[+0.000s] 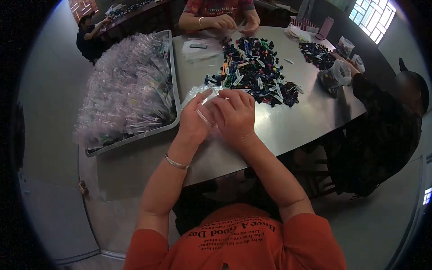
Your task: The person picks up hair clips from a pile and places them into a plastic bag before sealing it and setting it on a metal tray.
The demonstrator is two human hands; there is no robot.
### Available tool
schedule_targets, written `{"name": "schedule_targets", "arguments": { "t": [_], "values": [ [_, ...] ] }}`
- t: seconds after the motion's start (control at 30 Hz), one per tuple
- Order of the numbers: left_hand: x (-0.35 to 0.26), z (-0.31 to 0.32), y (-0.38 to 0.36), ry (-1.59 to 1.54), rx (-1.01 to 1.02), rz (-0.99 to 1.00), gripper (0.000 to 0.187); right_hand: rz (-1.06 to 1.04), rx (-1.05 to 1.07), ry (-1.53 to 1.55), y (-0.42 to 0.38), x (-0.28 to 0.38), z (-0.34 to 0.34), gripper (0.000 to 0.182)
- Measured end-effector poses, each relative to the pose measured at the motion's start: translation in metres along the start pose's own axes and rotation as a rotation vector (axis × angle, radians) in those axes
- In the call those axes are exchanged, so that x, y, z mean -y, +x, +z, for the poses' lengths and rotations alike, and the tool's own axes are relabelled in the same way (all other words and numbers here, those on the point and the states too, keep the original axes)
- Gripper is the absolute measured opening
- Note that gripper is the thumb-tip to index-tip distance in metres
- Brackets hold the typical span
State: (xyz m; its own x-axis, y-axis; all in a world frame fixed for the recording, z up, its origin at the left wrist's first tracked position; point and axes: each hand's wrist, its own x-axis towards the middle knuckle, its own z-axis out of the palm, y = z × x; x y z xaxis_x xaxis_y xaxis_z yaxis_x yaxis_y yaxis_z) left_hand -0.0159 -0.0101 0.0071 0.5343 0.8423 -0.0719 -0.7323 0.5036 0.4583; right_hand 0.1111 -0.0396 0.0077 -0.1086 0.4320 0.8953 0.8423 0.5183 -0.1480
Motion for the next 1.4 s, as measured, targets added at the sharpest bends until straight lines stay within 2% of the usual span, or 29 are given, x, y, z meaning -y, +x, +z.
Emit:
{"name": "schedule_targets", "arguments": {
  "t": [0.13, 0.2, 0.27, 0.3, 0.37, 0.43, 0.5, 0.77, 0.83, 0.87, 0.97, 1.0, 1.1, 1.17, 1.23, 1.4],
  "values": [
    [0.008, -0.01, 0.007, -0.013, 0.034, 0.05, 0.032, 0.021, 0.024, -0.085, -0.004, -0.002, 0.007, 0.016],
    [0.009, -0.011, 0.009, -0.038, -0.041, 0.075, 0.032, 0.029, 0.024, -0.102, -0.004, -0.002, 0.007, 0.016],
    [0.006, -0.011, 0.006, 0.058, -0.085, 0.044, 0.032, 0.134, 0.031, 0.048, -0.005, -0.001, 0.004, 0.016],
    [0.006, -0.008, 0.004, 0.047, -0.004, 0.038, 0.033, 0.18, -0.004, 0.082, -0.006, -0.001, 0.008, 0.017],
    [0.007, -0.003, 0.004, -0.059, -0.015, 0.046, 0.032, 0.139, 0.016, 0.044, -0.006, -0.002, 0.007, 0.018],
    [0.01, -0.004, 0.005, -0.023, 0.023, 0.052, 0.032, 0.138, 0.025, 0.025, -0.007, 0.002, 0.009, 0.019],
    [0.01, -0.003, 0.003, 0.099, -0.1, 0.085, 0.034, 0.149, 0.041, 0.07, -0.007, 0.004, 0.009, 0.021],
    [0.007, 0.0, 0.002, 0.074, -0.192, 0.034, 0.033, 0.22, 0.107, 0.253, -0.008, -0.004, -0.006, 0.027],
    [0.008, -0.001, 0.002, 0.058, -0.242, 0.046, 0.032, 0.319, 0.16, 0.392, -0.007, -0.005, -0.02, 0.03],
    [0.007, -0.004, 0.003, 0.025, -0.247, 0.053, 0.032, 0.333, 0.199, 0.375, -0.004, -0.011, -0.032, 0.031],
    [0.004, -0.005, 0.005, -0.038, -0.264, 0.059, 0.032, 0.357, 0.145, 0.195, -0.016, -0.054, -0.052, 0.025],
    [0.004, -0.005, 0.005, -0.055, -0.271, 0.056, 0.031, 0.507, 0.126, 0.231, -0.021, -0.07, -0.057, 0.024],
    [0.003, -0.006, 0.005, -0.095, -0.268, 0.045, 0.03, 0.547, 0.237, -0.119, -0.037, -0.12, -0.076, 0.019],
    [0.003, -0.005, 0.006, -0.116, -0.257, 0.039, 0.029, 0.582, 0.291, -0.146, -0.047, -0.14, -0.076, 0.02],
    [0.003, -0.004, 0.005, -0.121, -0.277, 0.028, 0.03, 0.552, 0.405, -0.292, -0.049, -0.143, -0.077, 0.02],
    [0.003, -0.009, 0.008, -0.116, -0.281, 0.033, 0.032, 0.548, 0.375, -0.367, -0.046, -0.143, -0.07, 0.015]
  ]
}}
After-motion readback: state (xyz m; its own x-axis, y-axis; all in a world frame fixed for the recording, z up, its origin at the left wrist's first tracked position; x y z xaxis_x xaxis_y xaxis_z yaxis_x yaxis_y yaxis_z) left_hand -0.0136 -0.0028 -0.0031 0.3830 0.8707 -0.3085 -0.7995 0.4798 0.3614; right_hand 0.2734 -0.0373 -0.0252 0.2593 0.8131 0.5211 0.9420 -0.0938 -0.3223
